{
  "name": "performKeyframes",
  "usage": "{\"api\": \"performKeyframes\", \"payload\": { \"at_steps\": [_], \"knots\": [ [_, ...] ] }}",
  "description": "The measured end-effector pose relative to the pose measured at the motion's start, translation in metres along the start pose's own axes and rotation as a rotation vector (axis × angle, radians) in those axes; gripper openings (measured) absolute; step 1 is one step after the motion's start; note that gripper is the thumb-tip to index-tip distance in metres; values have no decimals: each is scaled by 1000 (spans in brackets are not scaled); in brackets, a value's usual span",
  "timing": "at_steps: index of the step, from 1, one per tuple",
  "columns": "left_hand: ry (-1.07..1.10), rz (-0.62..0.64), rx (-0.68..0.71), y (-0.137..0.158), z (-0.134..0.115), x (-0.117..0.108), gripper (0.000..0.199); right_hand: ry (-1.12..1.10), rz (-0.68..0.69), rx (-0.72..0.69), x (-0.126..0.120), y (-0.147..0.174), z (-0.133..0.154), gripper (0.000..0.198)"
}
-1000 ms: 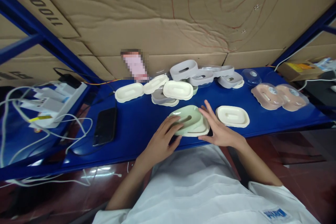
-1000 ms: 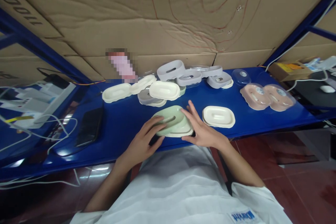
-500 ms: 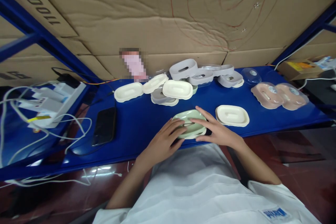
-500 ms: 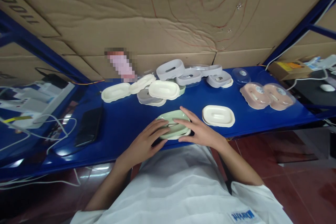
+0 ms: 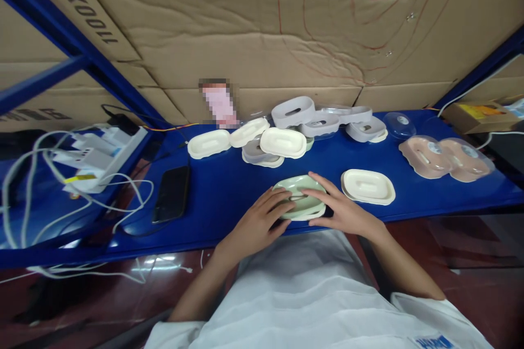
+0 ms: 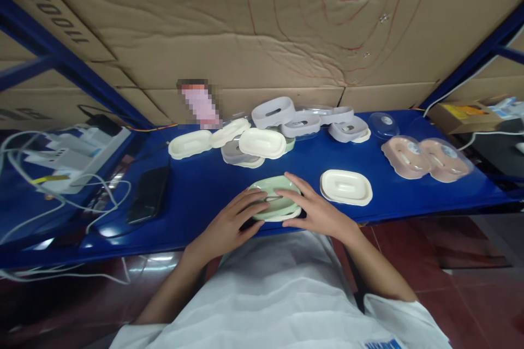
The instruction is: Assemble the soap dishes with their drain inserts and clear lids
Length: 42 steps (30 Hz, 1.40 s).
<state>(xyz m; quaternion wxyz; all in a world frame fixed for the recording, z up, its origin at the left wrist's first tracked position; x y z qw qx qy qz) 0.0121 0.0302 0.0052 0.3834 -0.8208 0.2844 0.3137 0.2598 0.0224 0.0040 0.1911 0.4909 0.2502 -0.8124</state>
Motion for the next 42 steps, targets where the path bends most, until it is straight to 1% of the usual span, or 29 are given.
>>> {"api": "performKeyframes", "payload": {
  "at_steps": [5, 12, 24, 29, 31, 34, 37, 40, 42],
  "knots": [
    [-7, -8, -6, 0, 0, -1, 34, 19, -25, -59, 1, 0, 1, 67],
    [3, -3, -5, -1, -1, -1, 33, 54, -53, -95, 4, 0, -2, 57],
    [-8, 13, -13, -1, 0, -1, 33, 80, -65, -91, 2, -1, 0, 55],
    [-23, 10, -13, 0, 0, 0, 33, 114, -73, -111, 4, -1, 0, 56],
    [-27, 2, -10, 1, 1, 0, 32, 119, -68, -122, 1, -1, 0, 57],
    [-30, -1, -7, 1, 1, 1, 32, 104, -67, -128, -16, -5, -3, 55],
    [-28, -1, -4, 0, 1, 0, 32, 148, -113, -83, -49, -17, -17, 48],
    [-38, 2, -5, -1, 1, 0, 31, 256, -190, -22, -89, -43, -47, 45],
    [-51, 1, -2, -1, 0, 0, 31, 337, -232, 31, -113, -65, -77, 47]
  ]
}}
Point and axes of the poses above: each hand's wrist, its own y-axis away from the middle knuckle, its own x-axis out of the palm, z = x × y, the point moved 4 cm from there along -y, towards the middle knuckle, and after that the axes turned 9 degrees about y, right-handed, at the moved point
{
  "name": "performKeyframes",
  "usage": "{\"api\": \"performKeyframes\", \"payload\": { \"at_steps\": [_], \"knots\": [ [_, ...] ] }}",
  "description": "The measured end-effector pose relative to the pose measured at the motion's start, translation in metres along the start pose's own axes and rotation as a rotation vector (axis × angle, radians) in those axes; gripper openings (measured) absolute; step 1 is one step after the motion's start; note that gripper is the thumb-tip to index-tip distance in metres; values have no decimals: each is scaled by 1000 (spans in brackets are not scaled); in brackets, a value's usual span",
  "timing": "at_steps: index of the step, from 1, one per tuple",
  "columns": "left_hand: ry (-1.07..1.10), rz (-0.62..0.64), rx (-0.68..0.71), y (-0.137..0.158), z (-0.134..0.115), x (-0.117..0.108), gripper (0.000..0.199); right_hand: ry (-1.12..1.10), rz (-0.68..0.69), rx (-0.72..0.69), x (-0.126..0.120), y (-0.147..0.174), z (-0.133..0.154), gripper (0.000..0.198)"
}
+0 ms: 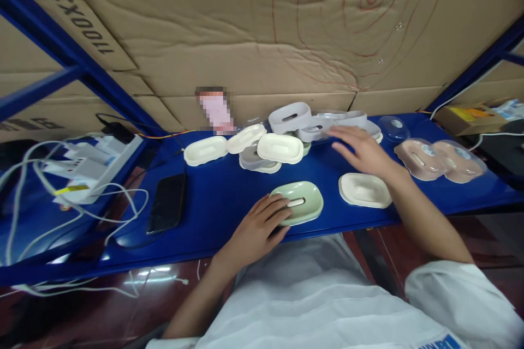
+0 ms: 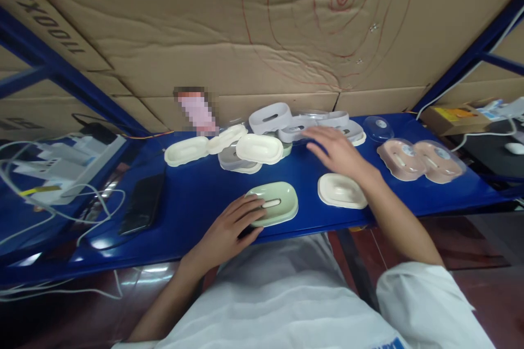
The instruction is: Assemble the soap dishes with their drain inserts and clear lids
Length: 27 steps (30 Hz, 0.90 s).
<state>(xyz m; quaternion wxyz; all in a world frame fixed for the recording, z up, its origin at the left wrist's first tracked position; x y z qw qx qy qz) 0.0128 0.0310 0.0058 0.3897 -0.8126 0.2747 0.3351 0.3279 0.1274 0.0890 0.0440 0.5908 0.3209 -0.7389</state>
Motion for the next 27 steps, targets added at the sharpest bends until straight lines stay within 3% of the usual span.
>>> {"api": "performKeyframes", "payload": {
  "at_steps": [3, 6, 9, 11, 15, 20, 24, 27],
  "knots": [
    [-26, -4, 15, 0, -1, 0, 32, 149, 37, 126, 3, -37, -58, 55],
    [-49, 17, 20, -1, -3, 0, 34, 165, 170, 244, 19, -62, -107, 75],
    [-51, 42, 20, -2, -4, 0, 35, 74, 273, 283, 35, -71, -130, 74],
    [-47, 51, 20, -3, -5, 0, 35, 41, 265, 297, 39, -71, -132, 66],
    [-36, 51, 17, -3, -4, -1, 34, 54, 120, 274, 30, -65, -118, 57],
    [-10, 41, 9, -1, -3, 0, 32, 229, -131, 276, -4, -39, -85, 60],
    [-13, -51, -37, 1, -2, -4, 38, 253, -252, 197, -27, -1, -32, 56],
    [-15, -102, -69, 3, -2, -6, 52, 183, -273, 156, -27, 34, 18, 53]
  ]
}}
Point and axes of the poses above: each hand's wrist, its own y-axis away from the middle knuckle, its own x-axis out of the palm, z = x × y, the point moved 4 cm from there along -y, towards the middle knuckle, and after that the axes turned 9 degrees about y, right-handed, at the moved point
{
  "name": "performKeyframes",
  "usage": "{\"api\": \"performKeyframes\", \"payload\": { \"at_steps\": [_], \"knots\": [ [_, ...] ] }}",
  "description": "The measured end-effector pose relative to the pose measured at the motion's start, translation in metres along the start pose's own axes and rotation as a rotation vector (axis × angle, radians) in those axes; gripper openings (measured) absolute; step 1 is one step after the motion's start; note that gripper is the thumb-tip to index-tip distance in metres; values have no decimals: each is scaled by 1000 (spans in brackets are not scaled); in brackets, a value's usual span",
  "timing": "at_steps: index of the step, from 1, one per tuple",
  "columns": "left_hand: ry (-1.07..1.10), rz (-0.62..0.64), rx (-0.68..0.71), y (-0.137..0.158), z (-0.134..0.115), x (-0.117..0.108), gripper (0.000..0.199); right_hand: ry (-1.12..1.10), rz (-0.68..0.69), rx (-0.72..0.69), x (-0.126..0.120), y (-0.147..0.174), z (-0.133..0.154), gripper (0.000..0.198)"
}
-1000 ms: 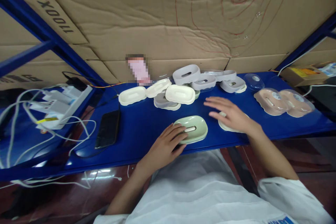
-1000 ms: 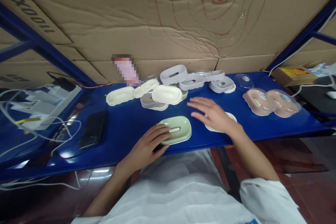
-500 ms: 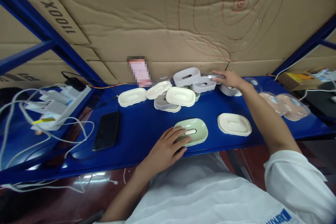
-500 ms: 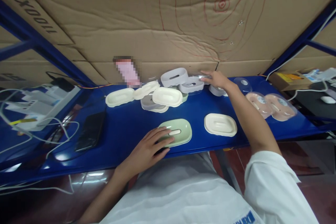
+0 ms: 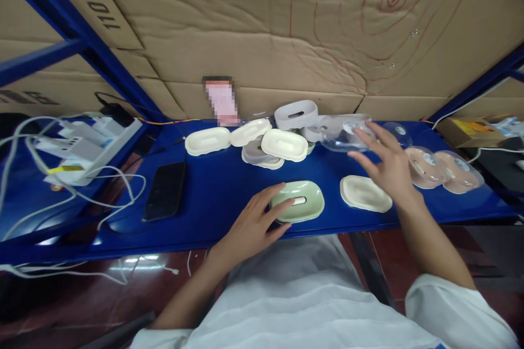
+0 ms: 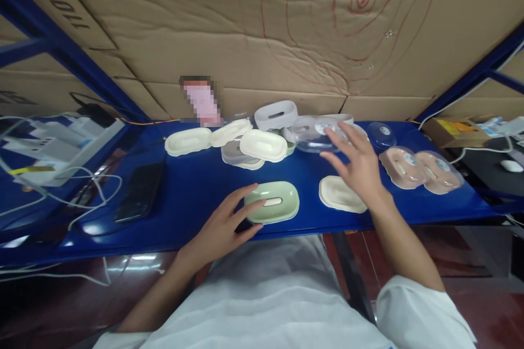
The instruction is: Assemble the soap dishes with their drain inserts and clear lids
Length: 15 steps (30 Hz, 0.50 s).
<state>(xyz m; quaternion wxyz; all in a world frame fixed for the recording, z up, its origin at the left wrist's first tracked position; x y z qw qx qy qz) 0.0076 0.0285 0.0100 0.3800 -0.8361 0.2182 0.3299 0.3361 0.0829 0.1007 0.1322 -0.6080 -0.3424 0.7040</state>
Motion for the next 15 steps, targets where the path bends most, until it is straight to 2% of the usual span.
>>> {"api": "performKeyframes", "payload": {
  "at_steps": [3, 7, 11, 15],
  "knots": [
    [13, -16, -50, 2, 2, -1, 64, -126, 37, -31, 2, 39, 40, 60],
    [46, -37, -87, 3, 4, -1, 75, -250, 140, -99, 24, 73, 77, 68],
    [88, -24, -117, 4, 8, 2, 80, -258, 229, -130, 40, 83, 92, 64],
    [112, -14, -132, 5, 12, 4, 74, -247, 252, -160, 43, 85, 99, 67]
  ]
}}
Point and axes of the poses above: each hand's wrist, its own y-axis away from the middle knuckle, its own x-axis out of the palm, z = x × y, the point moved 4 cm from there along -y, towards the middle knuckle, and after that the axes turned 9 degrees about y, right-handed, at the moved point
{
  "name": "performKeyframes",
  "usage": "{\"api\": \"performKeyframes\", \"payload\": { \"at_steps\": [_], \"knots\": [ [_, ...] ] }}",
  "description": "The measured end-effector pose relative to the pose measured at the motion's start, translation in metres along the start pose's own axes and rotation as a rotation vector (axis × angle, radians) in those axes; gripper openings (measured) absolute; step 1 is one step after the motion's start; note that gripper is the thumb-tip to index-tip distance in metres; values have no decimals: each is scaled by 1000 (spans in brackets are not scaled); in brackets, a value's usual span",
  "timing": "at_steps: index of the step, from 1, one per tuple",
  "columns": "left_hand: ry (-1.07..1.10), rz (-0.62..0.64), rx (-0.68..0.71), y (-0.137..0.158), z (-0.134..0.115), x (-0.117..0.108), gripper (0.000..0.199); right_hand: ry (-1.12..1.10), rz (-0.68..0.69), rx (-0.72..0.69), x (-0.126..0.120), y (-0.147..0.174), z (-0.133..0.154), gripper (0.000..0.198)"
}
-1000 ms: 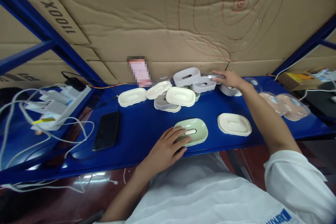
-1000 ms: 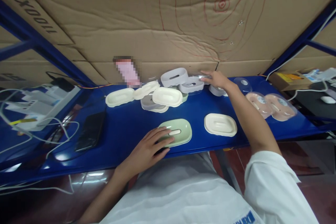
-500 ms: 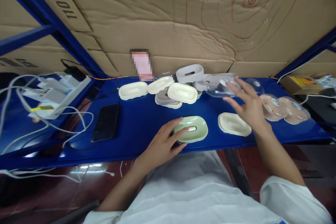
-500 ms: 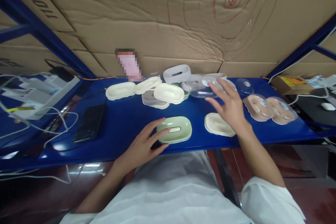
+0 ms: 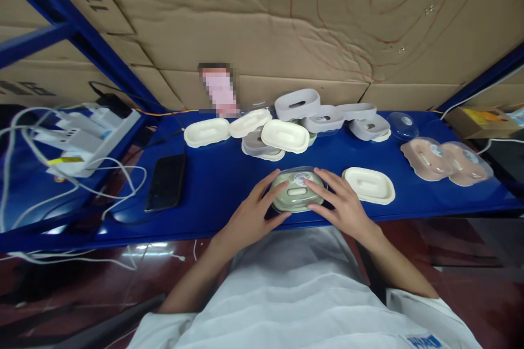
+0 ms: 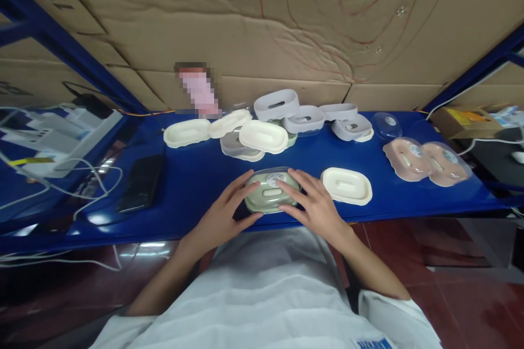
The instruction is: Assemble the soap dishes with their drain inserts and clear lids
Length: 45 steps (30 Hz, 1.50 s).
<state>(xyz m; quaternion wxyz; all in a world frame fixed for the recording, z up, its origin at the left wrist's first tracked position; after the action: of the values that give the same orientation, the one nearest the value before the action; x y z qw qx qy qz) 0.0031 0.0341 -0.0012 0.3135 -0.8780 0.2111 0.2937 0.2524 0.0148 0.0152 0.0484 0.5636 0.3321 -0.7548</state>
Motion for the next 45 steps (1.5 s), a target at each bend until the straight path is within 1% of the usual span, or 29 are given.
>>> {"api": "performKeyframes", "payload": {
  "at_steps": [3, 8, 14, 24, 27, 30, 34, 43, 45],
  "knots": [
    [-3, -16, -8, 0, 2, 0, 70, 17, 17, -18, 3, 2, 4, 74],
    [-8, -8, -12, -1, 0, -1, 65, 67, -6, -30, 7, 7, 7, 79],
    [-7, 6, 3, -1, 0, -1, 62, 112, -39, -46, 9, 10, 7, 80],
    [-20, 9, 7, -2, 2, 0, 62, 123, -50, -13, 14, 12, 7, 81],
    [-30, 2, 7, -2, 1, 0, 62, 83, -17, -19, 12, 9, 6, 84],
    [-28, 5, 3, -2, 1, -1, 62, -8, 42, 8, 9, 7, 2, 91],
    [-10, 43, 15, -1, -1, -2, 62, -103, 130, 34, 9, 8, 0, 85],
    [-3, 71, 9, 0, -1, -1, 63, -119, 142, 39, 11, 9, -2, 79],
    [4, 81, -1, -1, -2, -1, 64, -118, 125, 25, 12, 10, -1, 79]
  ]
}}
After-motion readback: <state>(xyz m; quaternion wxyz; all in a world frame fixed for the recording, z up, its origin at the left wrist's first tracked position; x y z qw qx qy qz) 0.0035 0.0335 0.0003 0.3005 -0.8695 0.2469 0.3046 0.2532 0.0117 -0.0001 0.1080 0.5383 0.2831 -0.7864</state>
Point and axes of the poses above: each hand's wrist, its own y-axis away from the middle knuckle, its own x-axis out of the palm, z = x × y, the point moved 4 cm from there along -y, towards the middle knuckle, and after that the axes turned 9 degrees about y, right-handed, at the moved point
